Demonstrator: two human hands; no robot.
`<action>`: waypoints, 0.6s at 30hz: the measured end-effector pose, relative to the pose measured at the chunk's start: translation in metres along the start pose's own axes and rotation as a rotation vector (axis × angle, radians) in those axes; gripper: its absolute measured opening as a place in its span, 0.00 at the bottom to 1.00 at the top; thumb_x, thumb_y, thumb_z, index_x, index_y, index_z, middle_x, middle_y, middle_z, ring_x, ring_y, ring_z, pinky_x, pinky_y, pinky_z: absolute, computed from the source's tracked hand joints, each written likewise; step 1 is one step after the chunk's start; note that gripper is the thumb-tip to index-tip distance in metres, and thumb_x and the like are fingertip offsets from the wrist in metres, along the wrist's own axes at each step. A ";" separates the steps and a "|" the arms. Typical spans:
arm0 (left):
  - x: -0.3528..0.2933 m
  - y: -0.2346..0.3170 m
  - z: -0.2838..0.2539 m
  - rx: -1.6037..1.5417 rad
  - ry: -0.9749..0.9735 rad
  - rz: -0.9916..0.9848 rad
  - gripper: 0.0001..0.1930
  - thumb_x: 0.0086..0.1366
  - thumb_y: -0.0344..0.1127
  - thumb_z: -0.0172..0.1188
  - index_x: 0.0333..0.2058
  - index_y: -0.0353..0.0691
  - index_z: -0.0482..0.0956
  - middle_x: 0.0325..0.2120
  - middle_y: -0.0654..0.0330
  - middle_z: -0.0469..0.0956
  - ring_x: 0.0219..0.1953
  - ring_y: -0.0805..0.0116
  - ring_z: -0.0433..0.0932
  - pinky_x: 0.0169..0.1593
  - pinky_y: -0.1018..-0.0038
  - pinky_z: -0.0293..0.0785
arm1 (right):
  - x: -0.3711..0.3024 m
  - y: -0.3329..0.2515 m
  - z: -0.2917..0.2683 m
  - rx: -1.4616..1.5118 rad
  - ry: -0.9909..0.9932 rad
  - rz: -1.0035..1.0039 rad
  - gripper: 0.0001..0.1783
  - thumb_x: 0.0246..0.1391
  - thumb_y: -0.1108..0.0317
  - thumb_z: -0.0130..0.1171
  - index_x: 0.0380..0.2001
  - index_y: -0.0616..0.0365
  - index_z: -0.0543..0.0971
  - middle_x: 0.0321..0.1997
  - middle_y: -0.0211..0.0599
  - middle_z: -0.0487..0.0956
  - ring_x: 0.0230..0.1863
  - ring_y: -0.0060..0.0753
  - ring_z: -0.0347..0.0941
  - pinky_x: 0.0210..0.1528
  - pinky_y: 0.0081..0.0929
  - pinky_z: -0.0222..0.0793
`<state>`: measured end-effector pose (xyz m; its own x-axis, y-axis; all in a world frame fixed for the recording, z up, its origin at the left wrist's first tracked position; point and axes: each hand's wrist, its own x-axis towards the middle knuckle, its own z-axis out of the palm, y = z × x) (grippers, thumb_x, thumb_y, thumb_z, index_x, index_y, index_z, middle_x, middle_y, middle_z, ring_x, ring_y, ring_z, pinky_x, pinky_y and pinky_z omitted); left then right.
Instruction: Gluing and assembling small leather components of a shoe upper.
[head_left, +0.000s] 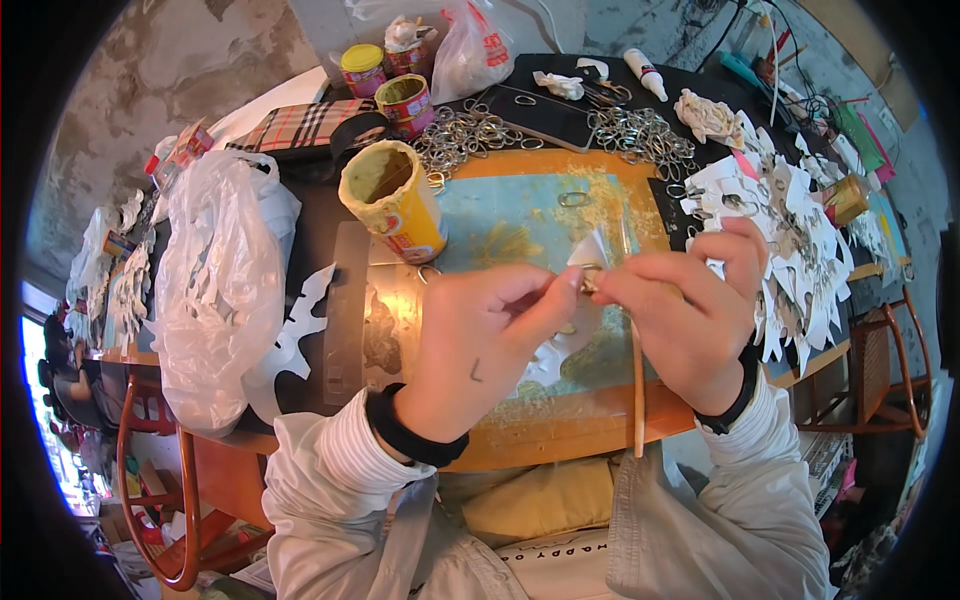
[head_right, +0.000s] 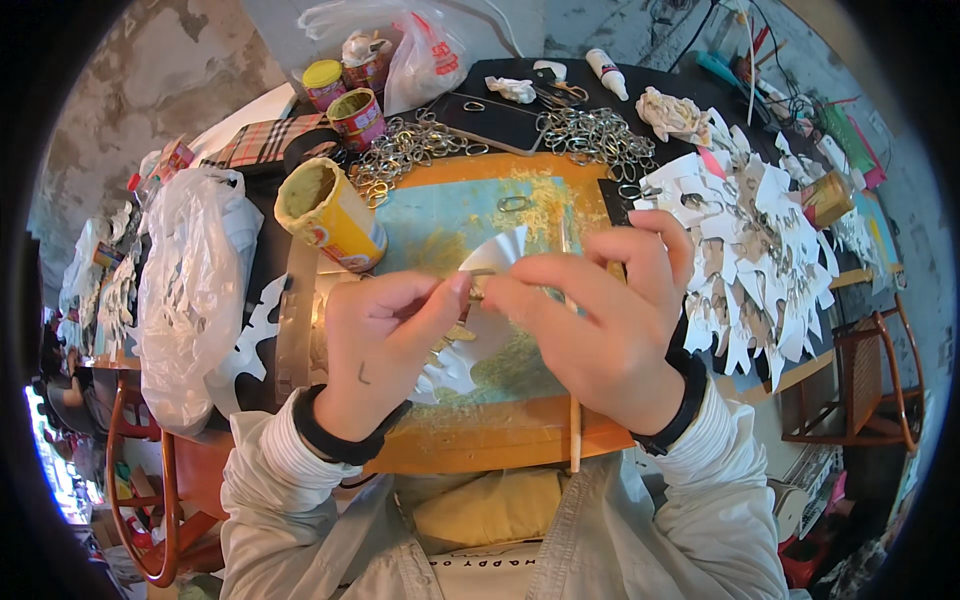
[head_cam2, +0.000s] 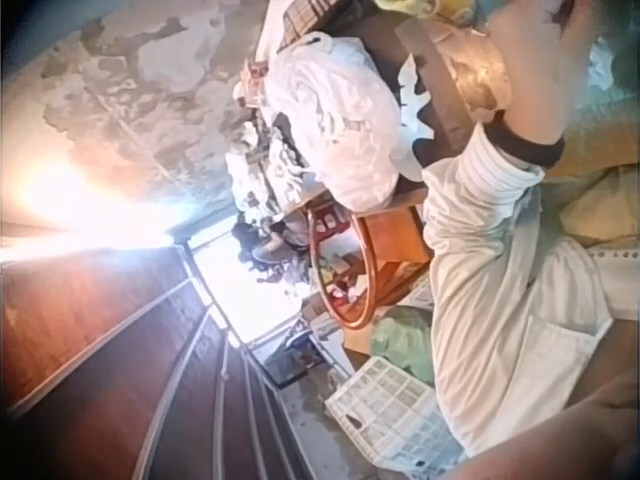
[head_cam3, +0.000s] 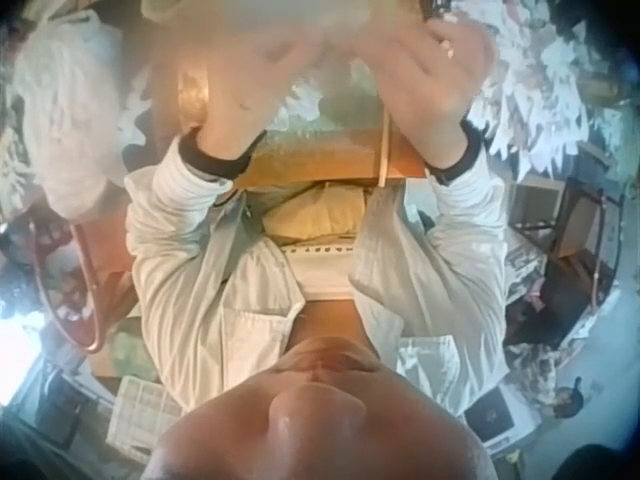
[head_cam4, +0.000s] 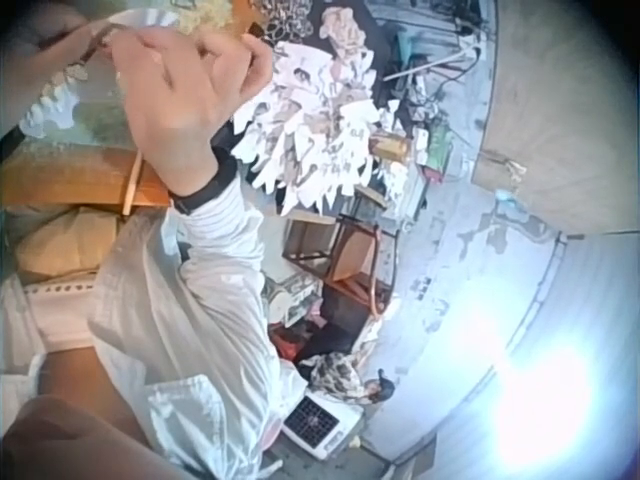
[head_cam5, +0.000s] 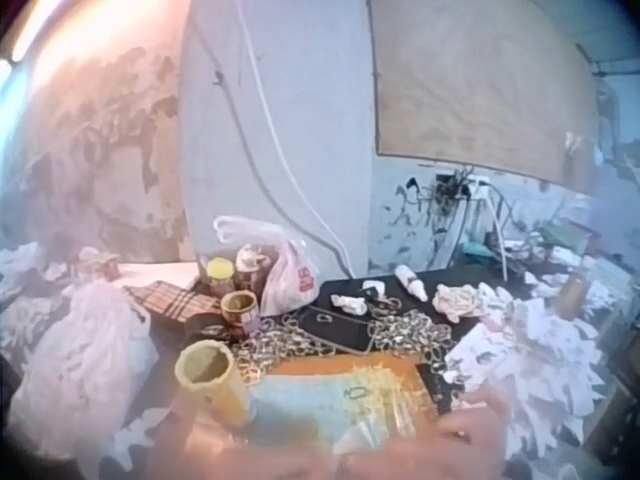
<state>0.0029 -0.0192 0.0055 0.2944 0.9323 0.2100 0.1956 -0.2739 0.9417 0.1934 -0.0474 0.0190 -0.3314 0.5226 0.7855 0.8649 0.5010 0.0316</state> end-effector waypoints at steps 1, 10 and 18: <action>-0.001 0.000 0.000 0.000 0.003 0.000 0.13 0.64 0.35 0.62 0.25 0.30 0.81 0.14 0.63 0.75 0.18 0.85 0.65 0.22 0.82 0.61 | -0.002 -0.002 -0.002 -0.024 0.011 -0.028 0.13 0.32 0.68 0.65 0.27 0.39 0.85 0.30 0.13 0.80 0.34 0.26 0.63 0.57 0.39 0.55; 0.001 -0.002 0.001 -0.126 0.014 -0.067 0.14 0.65 0.36 0.61 0.24 0.31 0.80 0.13 0.67 0.71 0.18 0.86 0.64 0.21 0.82 0.61 | -0.007 -0.012 -0.003 0.046 0.009 -0.069 0.13 0.31 0.68 0.66 0.25 0.36 0.84 0.32 0.06 0.79 0.36 0.27 0.63 0.61 0.42 0.50; 0.002 -0.002 -0.005 -0.311 0.134 -0.132 0.13 0.66 0.36 0.59 0.28 0.30 0.81 0.21 0.67 0.77 0.24 0.84 0.70 0.31 0.85 0.66 | -0.006 -0.012 0.000 0.047 0.029 -0.135 0.08 0.39 0.59 0.69 0.28 0.37 0.83 0.35 0.08 0.80 0.44 0.26 0.69 0.67 0.43 0.47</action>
<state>-0.0019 -0.0153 0.0051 0.1560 0.9832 0.0943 -0.0758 -0.0833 0.9936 0.1855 -0.0565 0.0138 -0.4318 0.4286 0.7936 0.7945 0.5973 0.1096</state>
